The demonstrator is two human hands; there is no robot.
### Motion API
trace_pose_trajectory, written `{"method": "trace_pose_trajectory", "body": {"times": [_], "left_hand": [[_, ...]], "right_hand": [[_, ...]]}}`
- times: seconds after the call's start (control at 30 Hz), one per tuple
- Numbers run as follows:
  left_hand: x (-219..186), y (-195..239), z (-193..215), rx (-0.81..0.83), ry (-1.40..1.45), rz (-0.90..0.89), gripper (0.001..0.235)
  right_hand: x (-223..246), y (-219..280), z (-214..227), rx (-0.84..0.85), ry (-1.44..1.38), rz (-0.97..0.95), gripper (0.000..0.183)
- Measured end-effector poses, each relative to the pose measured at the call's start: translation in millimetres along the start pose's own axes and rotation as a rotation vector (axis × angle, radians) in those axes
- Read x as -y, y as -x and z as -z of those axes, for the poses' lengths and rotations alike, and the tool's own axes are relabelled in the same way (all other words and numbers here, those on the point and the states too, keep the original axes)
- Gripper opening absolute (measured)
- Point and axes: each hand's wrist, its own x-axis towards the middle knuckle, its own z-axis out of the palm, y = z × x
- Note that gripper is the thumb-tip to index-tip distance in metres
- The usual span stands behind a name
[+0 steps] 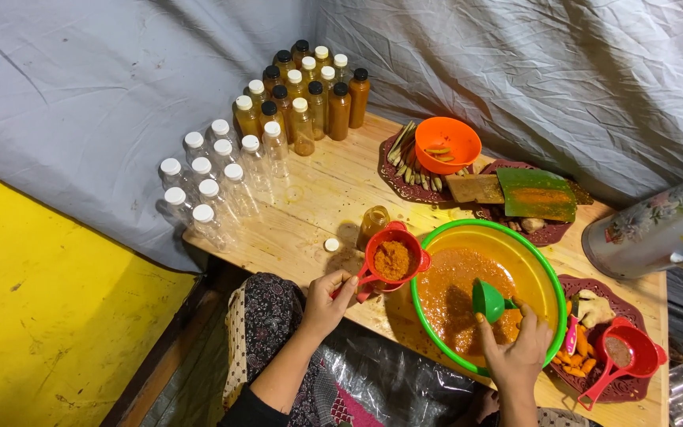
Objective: The person stirs a reddish-orange spice mixture in a green bowl using a red scoop. They then transfer the mixture into a red measuring cup and use a green scoop to add more spice from a small container into the cup.
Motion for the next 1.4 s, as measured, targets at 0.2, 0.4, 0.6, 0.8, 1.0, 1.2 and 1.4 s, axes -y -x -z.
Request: {"method": "trace_pose_trajectory", "body": {"times": [0.2, 0.4, 0.6, 0.8, 1.0, 1.2, 1.4], "left_hand": [[1.1, -0.3, -0.6, -0.008, -0.004, -0.009, 0.021], [-1.3, 0.2, -0.1, -0.006, -0.015, 0.004, 0.022], [1.4, -1.0, -0.2, -0.003, -0.014, -0.002, 0.021], [-3.7, 0.3, 0.5, -0.014, -0.021, -0.006, 0.022], [-1.9, 0.0, 0.1, -0.014, -0.01, -0.011, 0.022], [-1.3, 0.2, 0.5, -0.013, -0.025, -0.015, 0.023], [-2.6, -0.5, 0.3, -0.013, -0.023, -0.002, 0.022]], "right_hand": [[2.7, -1.6, 2.4, 0.025, -0.009, -0.01, 0.07], [8.8, -2.8, 5.8, 0.033, -0.012, -0.011, 0.068], [8.6, -2.6, 5.0, 0.06, 0.007, -0.042, 0.069], [8.6, -2.1, 5.0, 0.053, 0.012, -0.023, 0.069], [5.5, -1.7, 3.2, 0.1, 0.029, -0.056, 0.071], [7.5, -1.8, 4.3, 0.092, 0.025, -0.062, 0.071], [3.6, -4.0, 2.4, 0.12, 0.002, -0.08, 0.068]]}}
